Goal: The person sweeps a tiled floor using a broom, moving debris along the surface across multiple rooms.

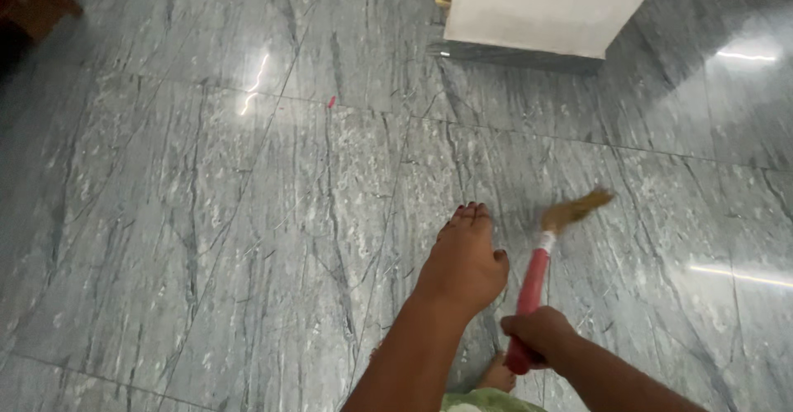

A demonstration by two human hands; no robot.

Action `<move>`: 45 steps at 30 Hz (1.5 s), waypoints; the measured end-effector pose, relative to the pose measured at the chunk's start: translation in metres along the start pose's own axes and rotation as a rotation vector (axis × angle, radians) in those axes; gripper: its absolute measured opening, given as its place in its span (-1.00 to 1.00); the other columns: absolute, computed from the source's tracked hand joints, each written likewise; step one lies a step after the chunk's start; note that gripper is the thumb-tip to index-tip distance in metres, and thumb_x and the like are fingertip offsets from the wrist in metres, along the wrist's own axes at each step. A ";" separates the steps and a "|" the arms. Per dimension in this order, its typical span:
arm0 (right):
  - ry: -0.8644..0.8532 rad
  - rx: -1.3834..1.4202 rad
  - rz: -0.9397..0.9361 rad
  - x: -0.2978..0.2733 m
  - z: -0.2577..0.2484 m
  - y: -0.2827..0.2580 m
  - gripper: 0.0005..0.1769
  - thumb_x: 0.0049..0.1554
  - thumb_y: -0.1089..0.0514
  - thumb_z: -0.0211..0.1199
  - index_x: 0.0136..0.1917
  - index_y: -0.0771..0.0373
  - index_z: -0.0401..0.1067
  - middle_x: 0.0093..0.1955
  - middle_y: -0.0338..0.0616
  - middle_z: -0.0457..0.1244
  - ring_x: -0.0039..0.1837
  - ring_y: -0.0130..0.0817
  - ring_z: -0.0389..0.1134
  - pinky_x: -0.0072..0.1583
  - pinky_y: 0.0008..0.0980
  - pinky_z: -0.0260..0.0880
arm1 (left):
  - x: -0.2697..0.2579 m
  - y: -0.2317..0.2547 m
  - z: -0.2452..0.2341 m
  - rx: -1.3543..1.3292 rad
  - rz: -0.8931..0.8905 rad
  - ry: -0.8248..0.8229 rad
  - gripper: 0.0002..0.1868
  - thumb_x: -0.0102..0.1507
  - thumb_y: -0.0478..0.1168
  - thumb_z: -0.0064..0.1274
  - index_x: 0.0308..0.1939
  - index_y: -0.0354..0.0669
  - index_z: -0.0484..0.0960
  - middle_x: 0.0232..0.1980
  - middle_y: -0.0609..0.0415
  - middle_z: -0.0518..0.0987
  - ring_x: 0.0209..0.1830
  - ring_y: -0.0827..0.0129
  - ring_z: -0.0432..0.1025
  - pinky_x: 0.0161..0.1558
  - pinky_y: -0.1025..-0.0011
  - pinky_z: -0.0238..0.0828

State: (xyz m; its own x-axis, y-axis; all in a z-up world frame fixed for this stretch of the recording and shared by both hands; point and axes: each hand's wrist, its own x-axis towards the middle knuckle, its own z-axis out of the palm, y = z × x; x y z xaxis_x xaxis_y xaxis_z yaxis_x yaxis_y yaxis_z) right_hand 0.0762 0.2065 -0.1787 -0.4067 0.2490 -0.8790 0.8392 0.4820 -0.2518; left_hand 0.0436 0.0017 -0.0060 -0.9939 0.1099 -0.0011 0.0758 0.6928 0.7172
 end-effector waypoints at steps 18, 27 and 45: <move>-0.344 0.057 -0.315 -0.101 0.143 -0.099 -0.72 0.21 0.18 0.20 0.19 0.23 0.34 -0.08 -0.04 0.36 -0.18 -0.22 0.38 -0.19 -0.21 0.39 | -0.064 -0.089 -0.051 -0.060 -0.213 0.020 -0.32 0.19 -0.22 0.03 0.35 -0.53 0.31 0.43 -0.40 0.34 0.46 -0.13 0.22 0.44 0.12 0.11; -0.697 0.354 -0.229 -0.090 0.092 -0.140 -0.57 0.27 0.06 -0.01 0.23 0.44 0.39 -0.01 0.06 0.38 -0.14 -0.29 0.45 -0.18 -0.33 0.52 | -0.068 -0.081 -0.049 -0.080 -0.209 0.117 -0.37 0.26 -0.12 0.01 0.29 -0.56 0.37 0.34 -0.44 0.40 0.41 -0.18 0.26 0.40 0.09 0.15; -0.508 0.972 -0.300 -0.146 -0.075 -0.016 -0.62 0.28 0.04 0.01 0.18 0.34 0.42 0.05 -0.07 0.38 0.00 -0.38 0.41 0.04 -0.36 0.46 | -0.058 0.081 0.071 -0.102 0.037 -0.052 -0.41 0.30 -0.16 -0.12 0.30 -0.59 0.40 0.29 -0.47 0.45 0.36 -0.18 0.35 0.40 0.15 0.25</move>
State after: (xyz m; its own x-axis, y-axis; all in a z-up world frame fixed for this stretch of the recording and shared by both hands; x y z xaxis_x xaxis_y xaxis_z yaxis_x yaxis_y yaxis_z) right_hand 0.0951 0.2261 -0.0163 -0.6308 -0.2423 -0.7371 0.7472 -0.4458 -0.4929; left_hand 0.1125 0.1016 0.0028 -0.9849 0.1730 -0.0075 0.1015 0.6120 0.7843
